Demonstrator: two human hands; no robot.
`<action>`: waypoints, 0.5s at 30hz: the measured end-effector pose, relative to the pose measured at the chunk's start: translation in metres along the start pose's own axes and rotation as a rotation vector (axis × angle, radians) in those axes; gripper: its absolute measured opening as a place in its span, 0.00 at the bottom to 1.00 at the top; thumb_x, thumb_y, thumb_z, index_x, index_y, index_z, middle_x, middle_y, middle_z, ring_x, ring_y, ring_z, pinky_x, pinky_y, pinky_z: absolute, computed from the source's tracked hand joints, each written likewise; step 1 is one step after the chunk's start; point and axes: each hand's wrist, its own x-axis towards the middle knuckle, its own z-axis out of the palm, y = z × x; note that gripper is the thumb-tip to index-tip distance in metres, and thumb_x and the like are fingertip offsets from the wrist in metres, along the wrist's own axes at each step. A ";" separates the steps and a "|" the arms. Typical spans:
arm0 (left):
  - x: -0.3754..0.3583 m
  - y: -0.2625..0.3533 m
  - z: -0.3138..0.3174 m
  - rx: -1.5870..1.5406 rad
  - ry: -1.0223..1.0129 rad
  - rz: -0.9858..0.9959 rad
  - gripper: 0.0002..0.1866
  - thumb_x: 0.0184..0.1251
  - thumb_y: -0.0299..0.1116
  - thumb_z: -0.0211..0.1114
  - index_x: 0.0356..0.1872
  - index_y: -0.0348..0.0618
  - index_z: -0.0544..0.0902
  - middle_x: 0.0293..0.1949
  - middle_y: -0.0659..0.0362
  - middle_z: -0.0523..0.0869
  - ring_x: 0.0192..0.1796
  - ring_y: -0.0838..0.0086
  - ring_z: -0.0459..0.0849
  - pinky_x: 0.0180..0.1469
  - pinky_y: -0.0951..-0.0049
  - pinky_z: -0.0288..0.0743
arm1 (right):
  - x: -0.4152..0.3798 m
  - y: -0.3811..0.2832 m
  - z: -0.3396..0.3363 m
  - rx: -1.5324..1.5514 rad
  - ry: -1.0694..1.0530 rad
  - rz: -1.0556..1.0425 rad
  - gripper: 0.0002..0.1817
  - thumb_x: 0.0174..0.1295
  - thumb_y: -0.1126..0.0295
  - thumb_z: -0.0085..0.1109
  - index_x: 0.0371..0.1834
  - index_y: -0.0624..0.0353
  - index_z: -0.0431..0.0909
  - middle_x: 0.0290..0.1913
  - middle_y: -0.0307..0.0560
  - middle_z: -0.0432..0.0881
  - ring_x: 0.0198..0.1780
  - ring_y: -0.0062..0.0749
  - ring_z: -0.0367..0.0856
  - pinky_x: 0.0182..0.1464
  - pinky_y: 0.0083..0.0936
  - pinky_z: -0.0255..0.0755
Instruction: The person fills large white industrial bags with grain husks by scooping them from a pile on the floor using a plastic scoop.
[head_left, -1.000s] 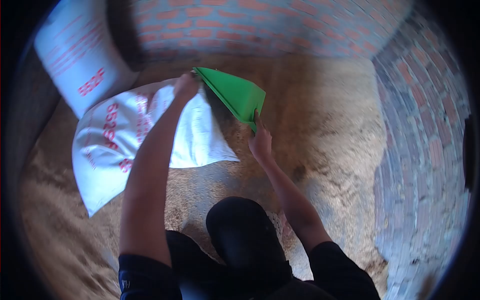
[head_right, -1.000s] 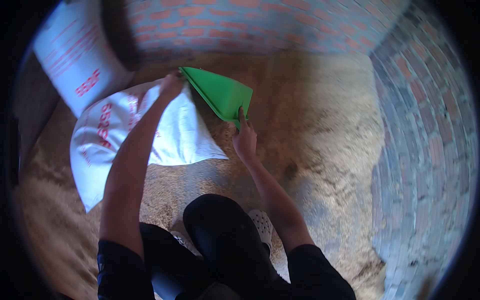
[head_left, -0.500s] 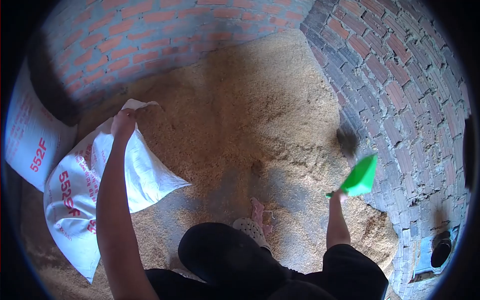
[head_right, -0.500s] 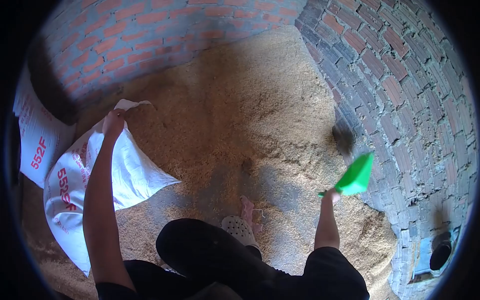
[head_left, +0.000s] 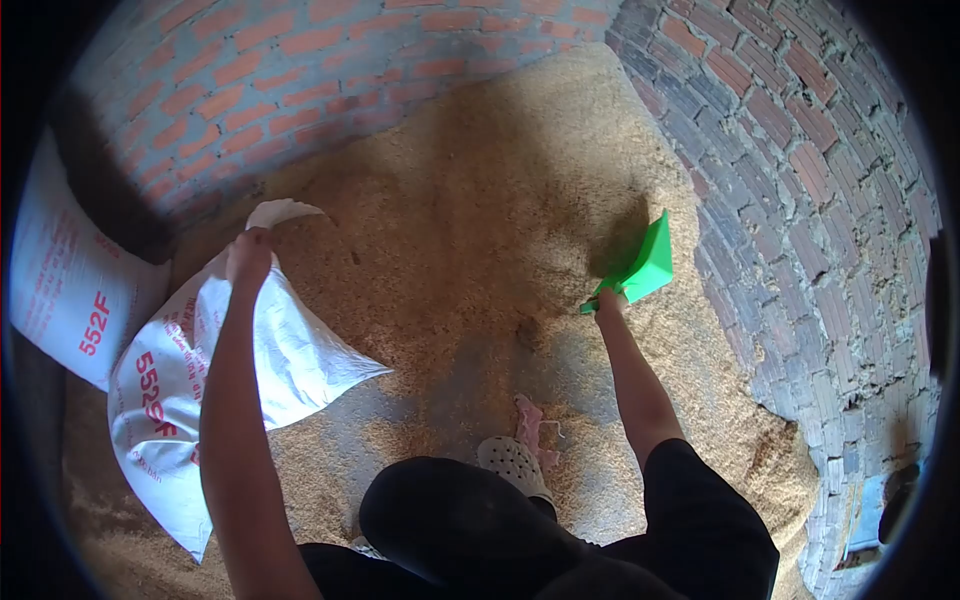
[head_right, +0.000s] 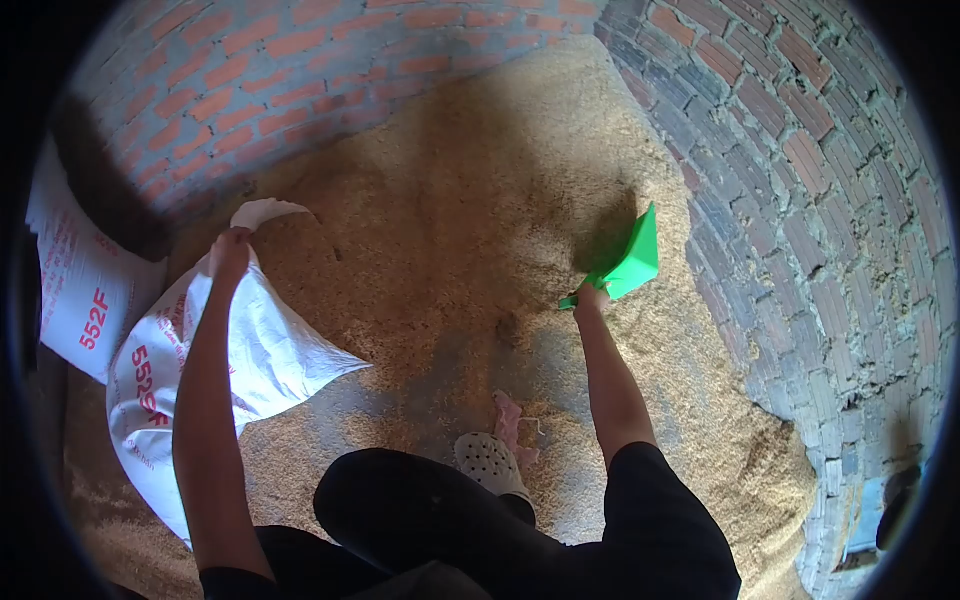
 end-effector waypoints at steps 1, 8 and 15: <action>-0.003 0.002 0.001 -0.019 -0.001 0.011 0.14 0.61 0.39 0.54 0.43 0.54 0.84 0.43 0.48 0.84 0.49 0.53 0.81 0.51 0.56 0.74 | -0.016 -0.004 0.006 -0.083 -0.060 0.005 0.16 0.56 0.76 0.56 0.48 0.58 0.67 0.32 0.46 0.75 0.21 0.37 0.75 0.20 0.33 0.74; -0.001 0.014 0.004 -0.158 -0.144 0.143 0.14 0.58 0.36 0.54 0.41 0.48 0.85 0.42 0.48 0.84 0.49 0.54 0.82 0.52 0.59 0.73 | -0.121 -0.003 0.017 -0.226 -0.610 0.214 0.07 0.61 0.75 0.53 0.41 0.62 0.70 0.23 0.43 0.71 0.18 0.28 0.71 0.18 0.27 0.71; -0.022 0.027 -0.019 -0.154 -0.117 0.107 0.13 0.58 0.35 0.54 0.39 0.48 0.85 0.42 0.48 0.84 0.48 0.52 0.81 0.51 0.56 0.73 | -0.329 0.014 0.093 -0.370 -0.957 0.330 0.07 0.59 0.79 0.52 0.40 0.65 0.70 0.21 0.44 0.70 0.18 0.28 0.71 0.19 0.29 0.69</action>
